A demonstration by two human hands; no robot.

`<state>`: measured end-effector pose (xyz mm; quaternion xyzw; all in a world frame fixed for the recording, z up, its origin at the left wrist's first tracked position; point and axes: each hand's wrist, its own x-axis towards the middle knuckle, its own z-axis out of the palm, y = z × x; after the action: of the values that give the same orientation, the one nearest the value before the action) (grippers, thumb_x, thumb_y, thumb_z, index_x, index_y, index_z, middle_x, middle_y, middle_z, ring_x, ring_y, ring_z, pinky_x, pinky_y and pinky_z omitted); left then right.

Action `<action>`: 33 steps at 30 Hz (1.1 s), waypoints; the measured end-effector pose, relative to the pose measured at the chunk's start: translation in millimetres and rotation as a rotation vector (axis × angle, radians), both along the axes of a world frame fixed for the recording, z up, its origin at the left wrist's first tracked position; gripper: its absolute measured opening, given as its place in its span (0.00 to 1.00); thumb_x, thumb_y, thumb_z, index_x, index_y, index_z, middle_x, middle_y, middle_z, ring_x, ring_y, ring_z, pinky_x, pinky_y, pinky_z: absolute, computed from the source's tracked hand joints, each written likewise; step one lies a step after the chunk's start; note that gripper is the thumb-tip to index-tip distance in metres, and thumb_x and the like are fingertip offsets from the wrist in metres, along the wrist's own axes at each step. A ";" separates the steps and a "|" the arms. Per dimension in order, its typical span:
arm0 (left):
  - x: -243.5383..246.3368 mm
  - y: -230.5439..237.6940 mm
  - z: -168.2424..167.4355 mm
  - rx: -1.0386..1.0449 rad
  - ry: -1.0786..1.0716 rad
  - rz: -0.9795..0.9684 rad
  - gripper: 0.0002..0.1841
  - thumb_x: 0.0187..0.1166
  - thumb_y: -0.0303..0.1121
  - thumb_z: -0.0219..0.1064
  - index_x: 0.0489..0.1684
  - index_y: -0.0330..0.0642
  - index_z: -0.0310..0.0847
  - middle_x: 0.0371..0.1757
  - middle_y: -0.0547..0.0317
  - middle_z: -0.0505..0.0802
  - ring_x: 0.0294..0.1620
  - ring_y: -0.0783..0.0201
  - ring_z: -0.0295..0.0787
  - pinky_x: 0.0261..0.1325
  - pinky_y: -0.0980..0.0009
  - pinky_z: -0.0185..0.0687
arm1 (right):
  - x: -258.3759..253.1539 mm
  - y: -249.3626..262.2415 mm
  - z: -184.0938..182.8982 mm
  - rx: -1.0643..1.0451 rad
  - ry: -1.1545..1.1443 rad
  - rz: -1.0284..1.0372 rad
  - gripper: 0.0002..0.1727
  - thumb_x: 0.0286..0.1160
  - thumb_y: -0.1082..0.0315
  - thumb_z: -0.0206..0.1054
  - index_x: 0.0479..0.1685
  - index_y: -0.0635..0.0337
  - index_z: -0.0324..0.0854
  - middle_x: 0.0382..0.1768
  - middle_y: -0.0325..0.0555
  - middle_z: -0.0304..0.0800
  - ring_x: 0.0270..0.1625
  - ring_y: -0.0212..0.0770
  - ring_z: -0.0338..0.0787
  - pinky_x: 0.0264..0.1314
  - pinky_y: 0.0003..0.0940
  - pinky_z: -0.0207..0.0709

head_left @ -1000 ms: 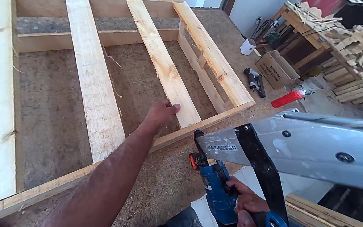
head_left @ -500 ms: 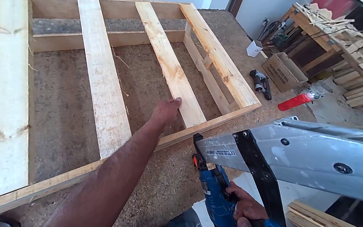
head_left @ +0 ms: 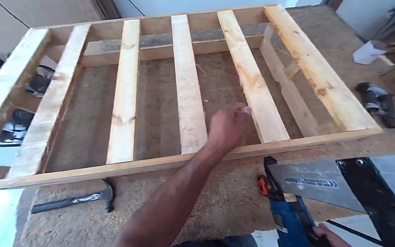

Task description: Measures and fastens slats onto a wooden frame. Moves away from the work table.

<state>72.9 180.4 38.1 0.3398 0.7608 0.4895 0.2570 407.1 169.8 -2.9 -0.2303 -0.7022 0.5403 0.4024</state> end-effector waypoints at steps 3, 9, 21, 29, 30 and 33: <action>-35.4 -74.2 21.5 -0.022 0.175 0.096 0.15 0.89 0.44 0.61 0.56 0.46 0.89 0.46 0.59 0.94 0.46 0.63 0.93 0.52 0.55 0.91 | 10.9 -1.3 2.9 -0.018 -0.035 0.067 0.26 0.78 0.44 0.62 0.49 0.63 0.84 0.46 0.44 0.91 0.65 0.37 0.86 0.78 0.40 0.71; -86.5 -152.5 -10.8 -0.612 0.082 -0.270 0.19 0.82 0.53 0.69 0.42 0.45 0.89 0.34 0.56 0.92 0.36 0.57 0.89 0.45 0.49 0.87 | 9.3 -11.5 -7.0 -0.100 0.043 0.228 0.16 0.79 0.49 0.67 0.51 0.49 0.88 0.48 0.37 0.94 0.66 0.40 0.88 0.80 0.46 0.74; -88.1 -150.7 -17.3 -0.469 -0.495 -0.282 0.12 0.87 0.36 0.64 0.42 0.35 0.83 0.30 0.50 0.90 0.26 0.63 0.87 0.30 0.69 0.85 | -61.2 -120.7 -11.6 -0.025 0.222 0.093 0.11 0.79 0.55 0.71 0.55 0.41 0.87 0.54 0.37 0.95 0.70 0.45 0.88 0.79 0.47 0.79; -74.6 -165.0 -22.4 -0.426 0.136 -0.163 0.14 0.79 0.48 0.73 0.41 0.48 0.94 0.42 0.52 0.95 0.48 0.50 0.92 0.54 0.39 0.85 | -81.4 -179.8 -16.2 -0.060 0.135 -0.057 0.07 0.76 0.52 0.74 0.44 0.38 0.90 0.49 0.34 0.95 0.59 0.38 0.92 0.68 0.38 0.83; -63.9 -181.6 -25.6 -0.317 0.333 -0.138 0.13 0.82 0.46 0.68 0.43 0.48 0.94 0.44 0.54 0.95 0.52 0.52 0.92 0.59 0.43 0.86 | -79.2 -190.1 -19.7 -0.102 0.080 -0.062 0.06 0.75 0.51 0.75 0.43 0.37 0.90 0.49 0.32 0.95 0.56 0.35 0.92 0.67 0.36 0.84; -36.3 -248.2 -60.2 0.124 0.674 -0.187 0.12 0.84 0.37 0.61 0.44 0.43 0.92 0.47 0.56 0.94 0.59 0.55 0.88 0.70 0.54 0.81 | -72.3 -211.3 -43.5 -0.270 -0.033 -0.057 0.08 0.73 0.56 0.76 0.49 0.39 0.90 0.50 0.30 0.96 0.58 0.34 0.92 0.70 0.39 0.83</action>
<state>36.6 -67.8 -22.1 0.5655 0.7373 0.3692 0.0143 334.7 -41.5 -46.4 -0.3110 -0.6227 0.6145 0.3713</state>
